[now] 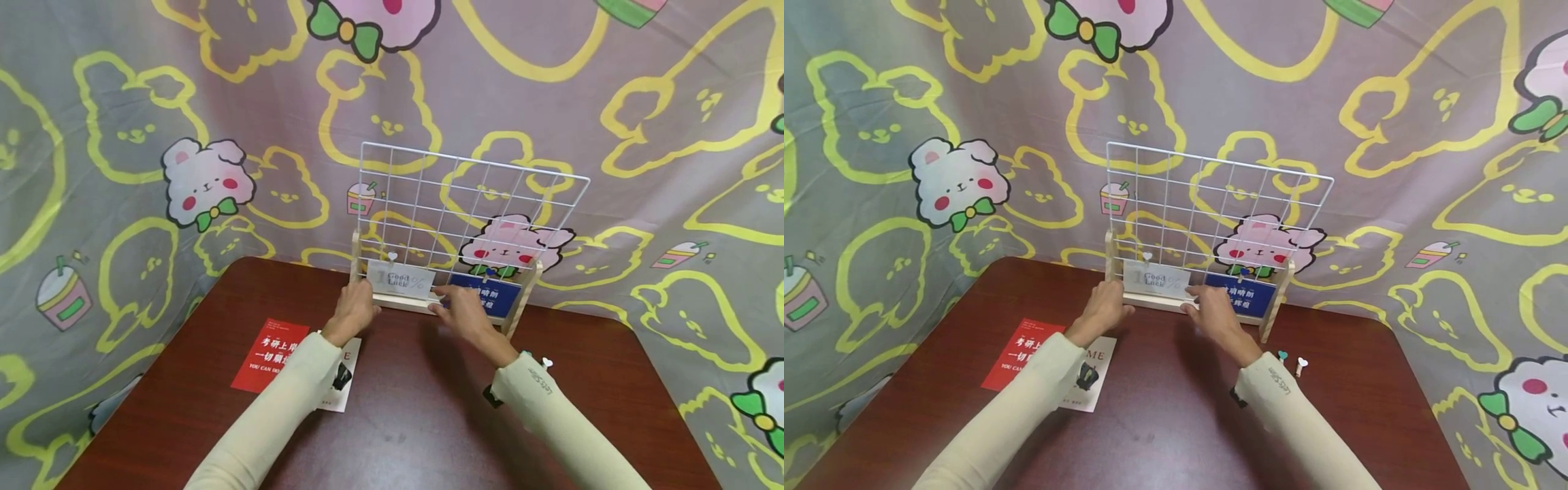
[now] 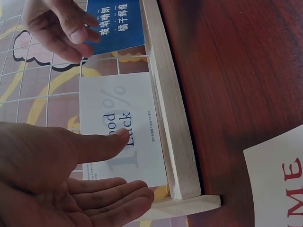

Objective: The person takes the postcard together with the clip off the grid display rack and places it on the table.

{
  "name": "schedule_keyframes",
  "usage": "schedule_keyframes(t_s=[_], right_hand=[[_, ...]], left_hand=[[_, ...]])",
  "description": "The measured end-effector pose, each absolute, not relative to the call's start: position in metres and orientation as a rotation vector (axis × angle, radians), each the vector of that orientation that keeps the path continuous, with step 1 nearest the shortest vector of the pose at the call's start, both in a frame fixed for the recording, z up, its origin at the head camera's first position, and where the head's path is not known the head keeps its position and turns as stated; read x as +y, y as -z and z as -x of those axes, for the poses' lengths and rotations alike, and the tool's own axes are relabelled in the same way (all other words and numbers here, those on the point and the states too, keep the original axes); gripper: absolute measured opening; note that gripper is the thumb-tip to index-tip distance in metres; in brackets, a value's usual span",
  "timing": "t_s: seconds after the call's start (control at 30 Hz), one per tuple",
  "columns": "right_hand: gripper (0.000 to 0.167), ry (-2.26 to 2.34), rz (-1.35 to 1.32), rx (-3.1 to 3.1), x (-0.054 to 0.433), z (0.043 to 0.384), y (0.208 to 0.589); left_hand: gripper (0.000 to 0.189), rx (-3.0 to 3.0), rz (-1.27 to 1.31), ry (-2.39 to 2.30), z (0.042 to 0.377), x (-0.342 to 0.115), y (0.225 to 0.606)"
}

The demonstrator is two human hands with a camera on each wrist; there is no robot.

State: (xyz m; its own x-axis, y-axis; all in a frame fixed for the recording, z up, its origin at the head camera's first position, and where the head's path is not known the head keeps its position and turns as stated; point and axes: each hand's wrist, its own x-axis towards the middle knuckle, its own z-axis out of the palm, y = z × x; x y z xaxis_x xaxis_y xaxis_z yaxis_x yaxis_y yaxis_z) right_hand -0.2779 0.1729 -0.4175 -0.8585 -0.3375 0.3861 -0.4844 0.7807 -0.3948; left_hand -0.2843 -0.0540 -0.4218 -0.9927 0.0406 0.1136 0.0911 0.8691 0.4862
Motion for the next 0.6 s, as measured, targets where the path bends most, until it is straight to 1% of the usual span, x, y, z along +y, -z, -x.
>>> schedule_keyframes(t_s=[0.6], right_hand=[[0.034,-0.755,-0.665,-2.695,0.152,0.284,0.416]], left_hand=[[0.022,-2.916,0.102,0.762,0.289,-0.055,0.418]])
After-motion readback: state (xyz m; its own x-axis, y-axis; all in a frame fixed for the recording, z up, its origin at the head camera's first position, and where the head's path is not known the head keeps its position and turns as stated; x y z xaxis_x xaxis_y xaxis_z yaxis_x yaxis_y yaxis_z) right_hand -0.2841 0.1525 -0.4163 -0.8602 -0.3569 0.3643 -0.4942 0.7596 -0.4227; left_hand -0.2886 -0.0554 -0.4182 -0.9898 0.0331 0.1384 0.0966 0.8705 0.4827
